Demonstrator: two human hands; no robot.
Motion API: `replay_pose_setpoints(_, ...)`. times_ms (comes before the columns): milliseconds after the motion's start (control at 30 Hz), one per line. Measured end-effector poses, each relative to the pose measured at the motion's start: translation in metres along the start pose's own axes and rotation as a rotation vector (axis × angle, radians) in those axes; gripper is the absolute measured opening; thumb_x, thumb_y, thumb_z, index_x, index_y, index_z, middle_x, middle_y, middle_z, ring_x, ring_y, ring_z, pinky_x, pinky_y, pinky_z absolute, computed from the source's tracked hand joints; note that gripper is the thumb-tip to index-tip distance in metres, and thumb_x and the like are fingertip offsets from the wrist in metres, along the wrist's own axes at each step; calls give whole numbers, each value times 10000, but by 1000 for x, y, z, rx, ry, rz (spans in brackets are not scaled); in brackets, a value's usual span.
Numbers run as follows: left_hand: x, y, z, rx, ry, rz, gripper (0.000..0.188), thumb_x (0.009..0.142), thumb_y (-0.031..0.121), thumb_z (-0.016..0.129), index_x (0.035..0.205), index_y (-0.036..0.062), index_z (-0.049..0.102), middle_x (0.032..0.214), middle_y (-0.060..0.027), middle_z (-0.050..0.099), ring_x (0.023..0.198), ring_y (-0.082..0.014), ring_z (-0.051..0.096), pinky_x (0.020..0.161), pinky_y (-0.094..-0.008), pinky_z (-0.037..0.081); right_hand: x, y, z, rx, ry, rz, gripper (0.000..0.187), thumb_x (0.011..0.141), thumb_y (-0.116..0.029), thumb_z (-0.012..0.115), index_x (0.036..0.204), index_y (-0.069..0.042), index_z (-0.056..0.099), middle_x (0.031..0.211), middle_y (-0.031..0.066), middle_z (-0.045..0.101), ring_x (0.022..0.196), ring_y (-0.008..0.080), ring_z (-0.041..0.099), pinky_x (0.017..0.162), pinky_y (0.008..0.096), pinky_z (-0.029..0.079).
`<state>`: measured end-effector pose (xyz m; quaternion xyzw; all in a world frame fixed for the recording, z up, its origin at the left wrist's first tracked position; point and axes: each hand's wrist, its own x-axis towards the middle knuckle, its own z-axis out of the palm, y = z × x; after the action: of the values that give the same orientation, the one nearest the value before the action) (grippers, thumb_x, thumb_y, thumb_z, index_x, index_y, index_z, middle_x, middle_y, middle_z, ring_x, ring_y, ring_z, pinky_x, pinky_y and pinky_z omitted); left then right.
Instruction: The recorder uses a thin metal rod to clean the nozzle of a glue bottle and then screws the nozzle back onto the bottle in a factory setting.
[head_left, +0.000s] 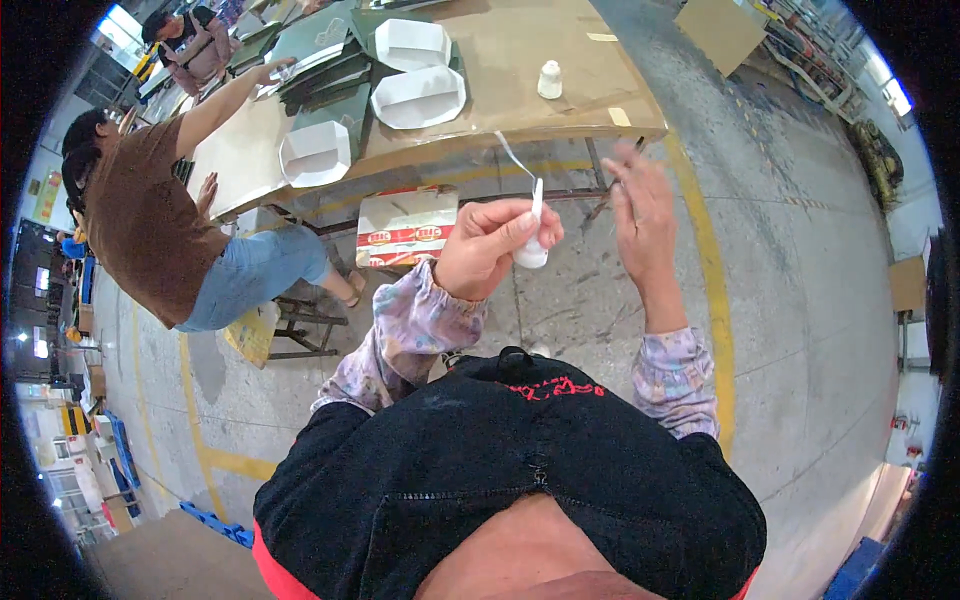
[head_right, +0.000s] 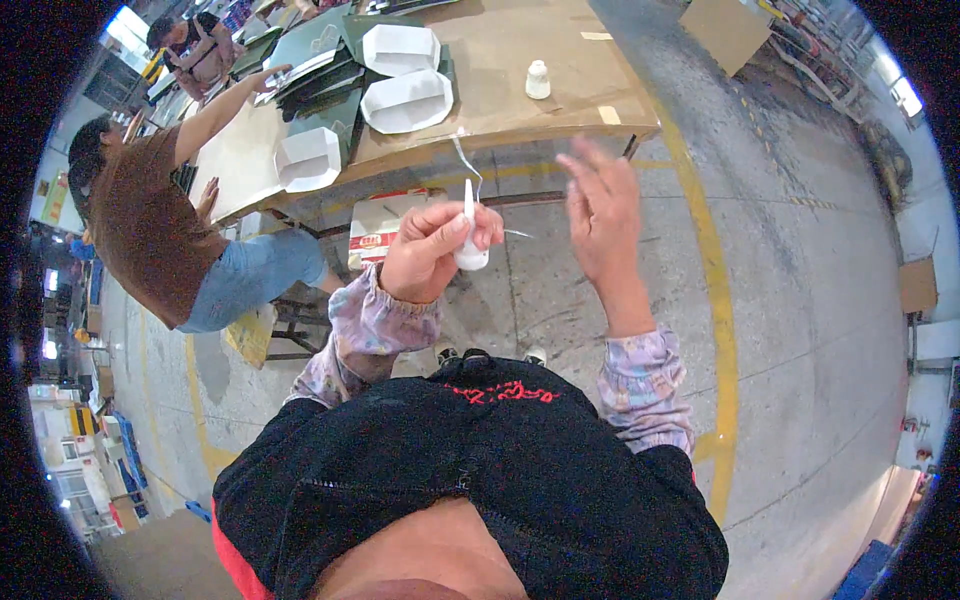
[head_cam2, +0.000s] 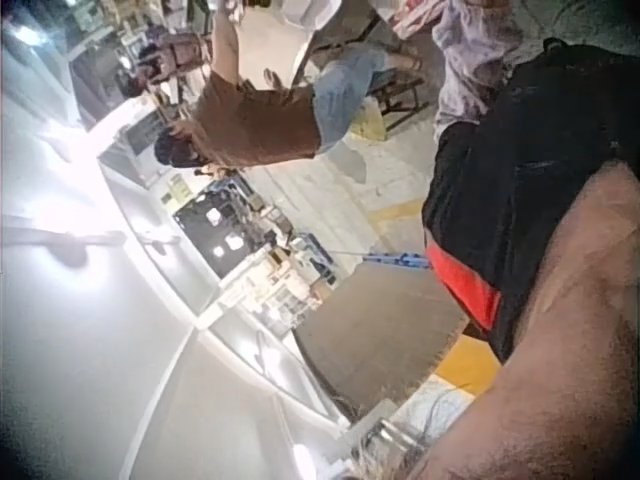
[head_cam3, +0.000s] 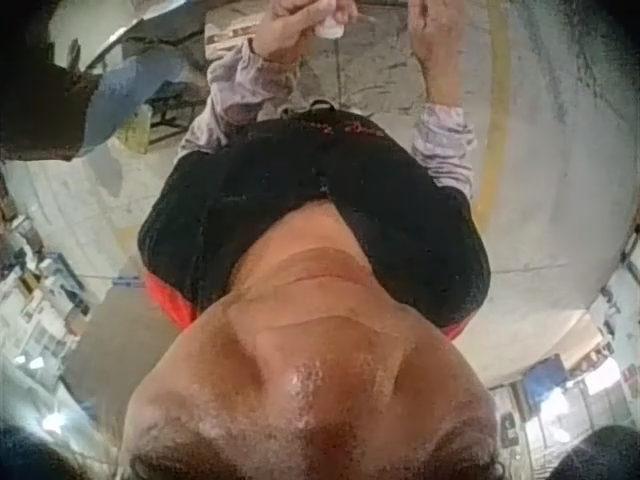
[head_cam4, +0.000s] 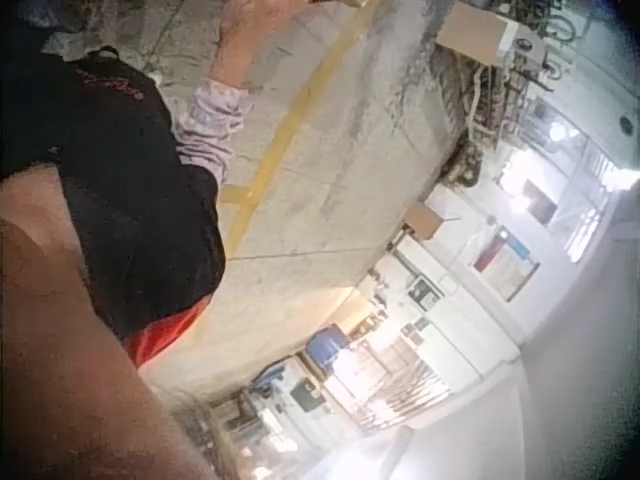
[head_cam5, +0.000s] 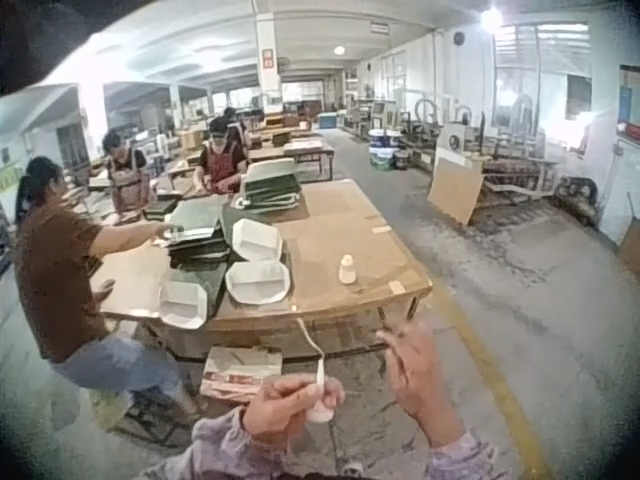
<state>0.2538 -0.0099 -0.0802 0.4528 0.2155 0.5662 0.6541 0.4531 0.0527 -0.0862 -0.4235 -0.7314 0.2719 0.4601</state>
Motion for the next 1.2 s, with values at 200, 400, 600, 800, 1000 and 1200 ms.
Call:
replay_pose_setpoints(200, 7, -10, 27, 100, -203, -120, 244, 863, 179, 554, 925, -48, 619, 783, -73, 606, 730, -137, 557, 694, -269, 437, -19, -2, -30, 442, -407, 241, 284, 903, -211, 482, 1065, 1, 579, 1041, 88, 614, 987, 202, 570, 851, 313, 440)
replay_pose_setpoints(400, 13, -9, 35, 151, -390, -111, 242, 867, 188, 545, 900, -42, 615, 788, -69, 597, 713, -127, 541, 695, -275, 430, -32, 1, -17, 1255, -516, 550, 315, 915, -216, 465, 1129, 6, 533, 1077, 114, 589, 986, 185, 569, 853, 301, 459)
replay_pose_setpoints(600, 22, -1, 27, 157, -443, -25, 288, 860, 237, 523, 726, -10, 588, 660, -64, 560, 741, -228, 511, 698, -363, 392, -38, 6, 18, 1562, -432, 654, 304, 905, -225, 484, 1133, -26, 511, 1004, 59, 594, 966, 183, 565, 831, 303, 466)
replay_pose_setpoints(800, 21, 4, -2, -107, -414, -51, 258, 848, 216, 548, 845, -31, 621, 743, -110, 570, 751, -185, 509, 680, -328, 393, -21, 1, 47, 1820, -386, 439, 197, 892, -240, 503, 976, -62, 523, 890, 21, 554, 1019, 203, 513, 883, 340, 423)
replay_pose_setpoints(1000, 18, 18, -18, -55, -316, -96, 280, 829, 245, 565, 809, -30, 615, 716, -92, 571, 689, -167, 516, 642, -305, 389, -4, -8, 55, 1693, -419, 306, 170, 865, -225, 550, 918, -64, 541, 911, 48, 524, 1025, 218, 484, 882, 366, 398)
replay_pose_setpoints(1200, 5, 28, -14, -249, -410, -161, 258, 827, 242, 576, 786, -9, 620, 584, -39, 485, 670, -205, 474, 634, -336, 365, 16, -22, 37, 1486, -674, 144, 141, 854, -194, 565, 864, -60, 609, 970, 80, 560, 1024, 253, 504, 902, 402, 380)
